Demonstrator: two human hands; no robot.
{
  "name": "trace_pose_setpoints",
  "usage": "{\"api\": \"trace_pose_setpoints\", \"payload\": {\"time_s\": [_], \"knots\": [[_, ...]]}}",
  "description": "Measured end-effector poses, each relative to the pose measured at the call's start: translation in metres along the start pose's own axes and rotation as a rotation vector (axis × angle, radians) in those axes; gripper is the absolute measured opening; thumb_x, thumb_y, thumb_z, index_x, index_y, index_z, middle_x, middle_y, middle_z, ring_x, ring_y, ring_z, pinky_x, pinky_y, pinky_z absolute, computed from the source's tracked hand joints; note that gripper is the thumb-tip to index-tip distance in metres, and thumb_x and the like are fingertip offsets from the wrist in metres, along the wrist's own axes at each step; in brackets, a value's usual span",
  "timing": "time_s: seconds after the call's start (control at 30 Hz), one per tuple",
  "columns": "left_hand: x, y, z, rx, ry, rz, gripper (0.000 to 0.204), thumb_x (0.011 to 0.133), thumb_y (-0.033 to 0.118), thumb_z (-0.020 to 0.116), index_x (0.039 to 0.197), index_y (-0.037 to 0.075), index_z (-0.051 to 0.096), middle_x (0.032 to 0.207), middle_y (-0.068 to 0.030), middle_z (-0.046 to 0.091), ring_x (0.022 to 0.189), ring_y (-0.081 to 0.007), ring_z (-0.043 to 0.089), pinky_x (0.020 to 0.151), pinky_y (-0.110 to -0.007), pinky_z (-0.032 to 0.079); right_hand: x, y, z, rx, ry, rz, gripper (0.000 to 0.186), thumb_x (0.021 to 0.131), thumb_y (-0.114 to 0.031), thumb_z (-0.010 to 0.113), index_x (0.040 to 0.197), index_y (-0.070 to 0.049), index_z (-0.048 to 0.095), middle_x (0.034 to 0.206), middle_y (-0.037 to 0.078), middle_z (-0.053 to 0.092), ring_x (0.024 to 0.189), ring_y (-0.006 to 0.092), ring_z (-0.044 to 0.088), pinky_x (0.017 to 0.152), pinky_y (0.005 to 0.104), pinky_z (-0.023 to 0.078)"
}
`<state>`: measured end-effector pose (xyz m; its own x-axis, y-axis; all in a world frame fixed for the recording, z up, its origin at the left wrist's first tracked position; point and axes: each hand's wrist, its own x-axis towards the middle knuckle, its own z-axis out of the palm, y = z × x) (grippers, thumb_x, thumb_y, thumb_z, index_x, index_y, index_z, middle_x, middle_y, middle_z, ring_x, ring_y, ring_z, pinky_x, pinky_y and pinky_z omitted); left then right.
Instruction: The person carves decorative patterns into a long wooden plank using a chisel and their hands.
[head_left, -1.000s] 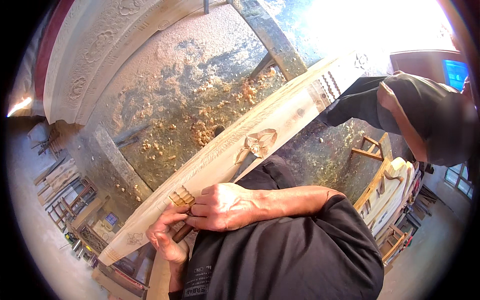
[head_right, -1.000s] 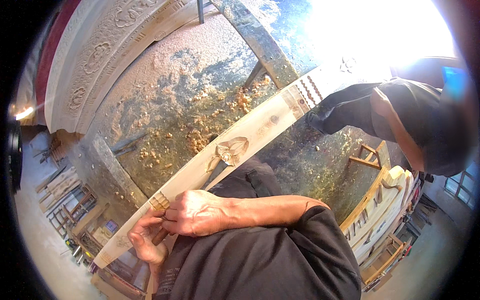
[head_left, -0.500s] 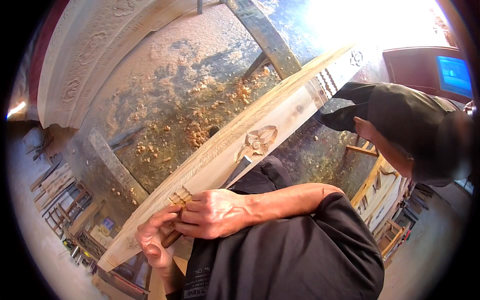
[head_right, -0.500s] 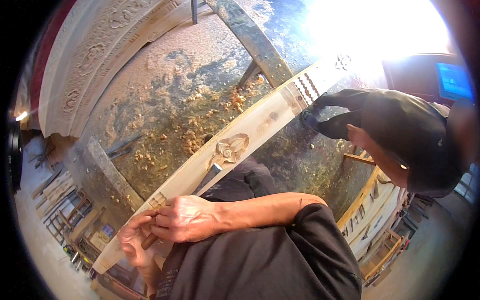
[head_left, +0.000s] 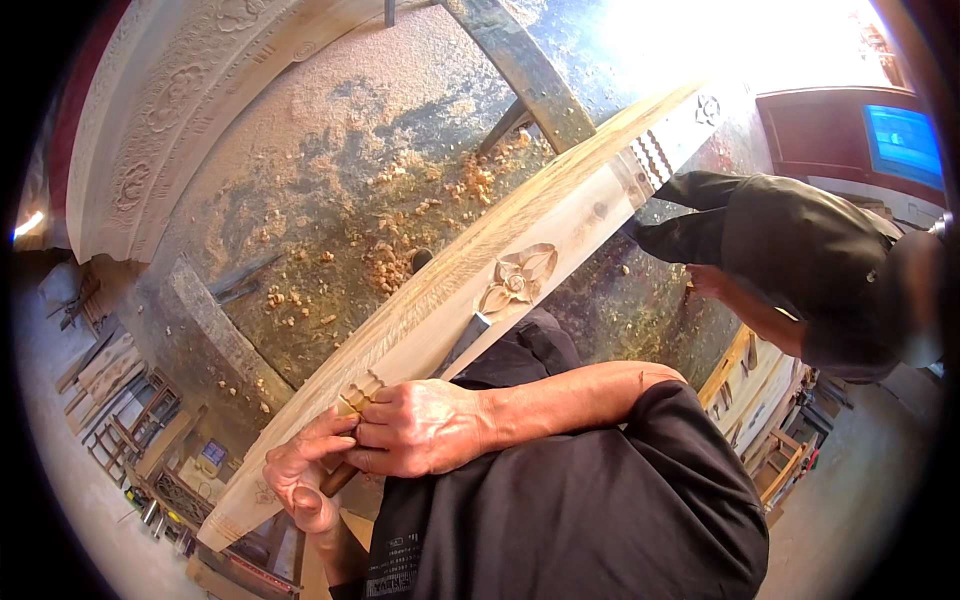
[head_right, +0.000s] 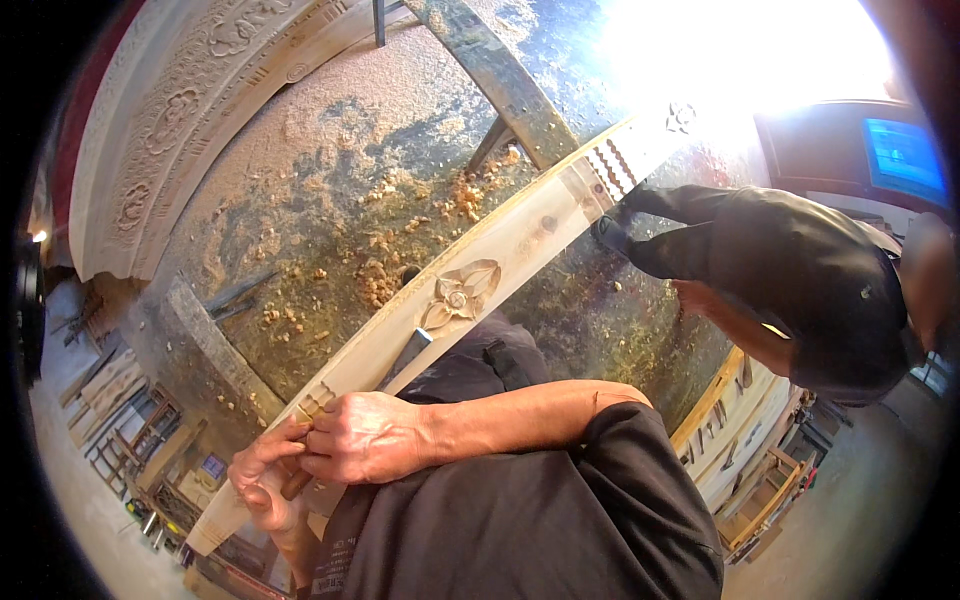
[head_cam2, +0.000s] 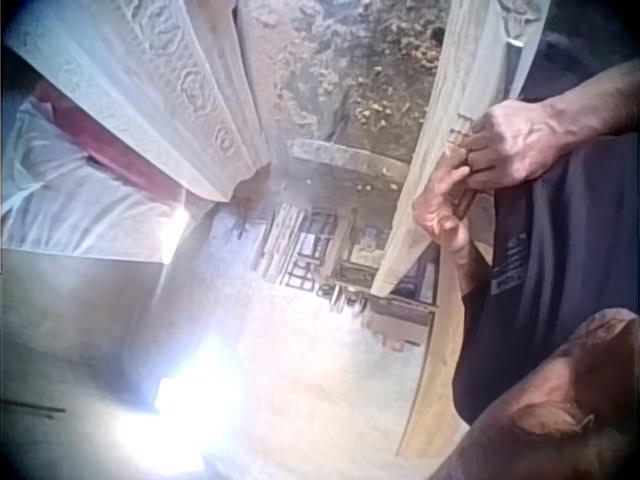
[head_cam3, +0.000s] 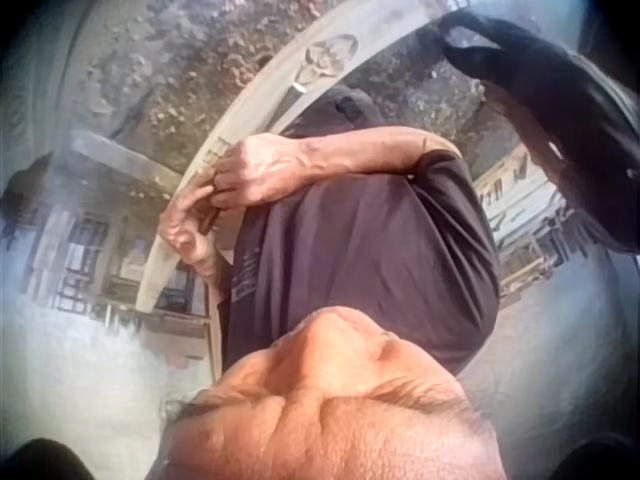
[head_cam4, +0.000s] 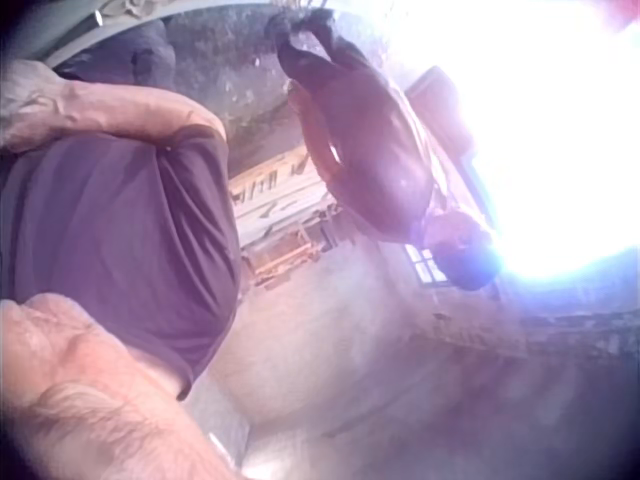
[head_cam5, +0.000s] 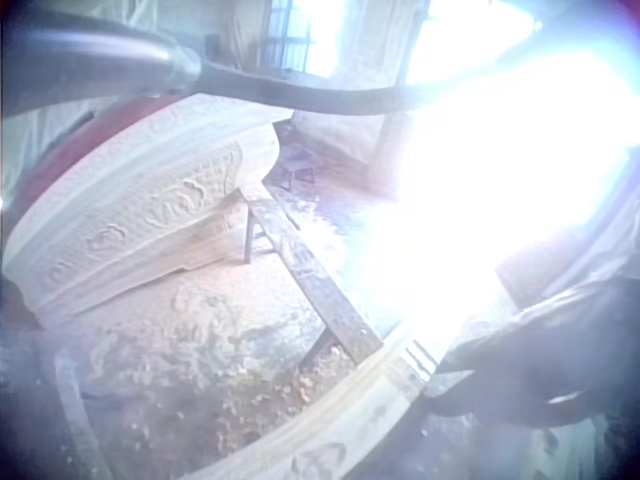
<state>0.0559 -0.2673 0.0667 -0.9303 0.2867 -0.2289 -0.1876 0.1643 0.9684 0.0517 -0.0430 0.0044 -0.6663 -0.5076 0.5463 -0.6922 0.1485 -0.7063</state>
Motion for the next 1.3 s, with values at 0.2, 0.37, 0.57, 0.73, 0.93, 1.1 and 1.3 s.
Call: {"api": "trace_pose_setpoints", "payload": {"time_s": [0.2,0.37,0.57,0.73,0.93,1.1,1.3], "knots": [[0.001,-0.001,0.003,0.007,0.037,0.023,0.091,0.095,0.08,0.059,0.095,-0.009,0.079,0.105,-0.0299,0.078,0.109,-0.0382,0.076,0.109,-0.051,0.054,-0.001,0.0,0.0,0.01,-0.03,0.026,0.017,0.08,-0.02,0.069,0.089,-0.007,0.064,0.085,0.007,0.066,0.081,0.0257,0.071,0.061,0.0391,0.059],[0.006,0.001,0.009,0.067,0.064,0.078,0.089,0.098,0.078,0.055,0.091,-0.008,0.077,0.099,-0.0292,0.078,0.102,-0.0377,0.078,0.109,-0.053,0.054,-0.001,0.001,-0.001,0.032,-0.031,0.042,0.015,0.079,-0.021,0.07,0.085,-0.008,0.063,0.084,0.006,0.067,0.081,0.0261,0.071,0.063,0.0406,0.059],[0.005,-0.002,0.01,0.068,0.084,0.086,0.086,0.103,0.072,0.051,0.086,-0.008,0.076,0.093,-0.0286,0.078,0.097,-0.0378,0.079,0.108,-0.055,0.054,-0.001,0.001,-0.002,0.09,-0.028,0.071,0.015,0.078,-0.02,0.07,0.084,-0.008,0.063,0.083,0.007,0.067,0.079,0.0279,0.071,0.066,0.0426,0.058],[0.002,-0.008,0.006,0.107,0.074,0.087,0.082,0.109,0.065,0.046,0.085,-0.008,0.075,0.092,-0.0285,0.078,0.096,-0.0375,0.079,0.105,-0.054,0.056,-0.002,0.002,-0.002,0.109,-0.024,0.075,0.014,0.077,-0.019,0.071,0.083,-0.008,0.063,0.082,0.007,0.067,0.079,0.0291,0.071,0.066,0.0438,0.057],[0.002,-0.007,0.012,0.119,0.128,0.087,0.08,0.11,0.062,0.045,0.083,-0.007,0.075,0.091,-0.0272,0.079,0.093,-0.0366,0.079,0.103,-0.053,0.057,-0.001,0.001,-0.004,0.133,-0.015,0.095,0.015,0.075,-0.016,0.072,0.083,-0.007,0.063,0.082,0.008,0.067,0.079,0.0307,0.071,0.066,0.0445,0.057],[0.001,-0.005,0.011,0.066,0.116,0.032,0.082,0.108,0.066,0.049,0.085,-0.009,0.073,0.1,-0.0298,0.076,0.097,-0.0375,0.075,0.096,-0.048,0.058,-0.002,0.003,-0.004,0.122,-0.034,0.082,0.016,0.077,-0.017,0.072,0.088,-0.007,0.064,0.082,0.007,0.065,0.078,0.0288,0.07,0.065,0.0428,0.057],[-0.002,-0.008,0.013,0.011,0.179,-0.017,0.083,0.107,0.068,0.049,0.084,-0.008,0.074,0.096,-0.0288,0.078,0.094,-0.0348,0.075,0.099,-0.047,0.055,-0.003,0.004,-0.005,0.111,-0.039,0.07,0.018,0.08,-0.02,0.07,0.092,-0.007,0.065,0.082,0.006,0.063,0.078,0.0263,0.068,0.064,0.0412,0.056]]}}
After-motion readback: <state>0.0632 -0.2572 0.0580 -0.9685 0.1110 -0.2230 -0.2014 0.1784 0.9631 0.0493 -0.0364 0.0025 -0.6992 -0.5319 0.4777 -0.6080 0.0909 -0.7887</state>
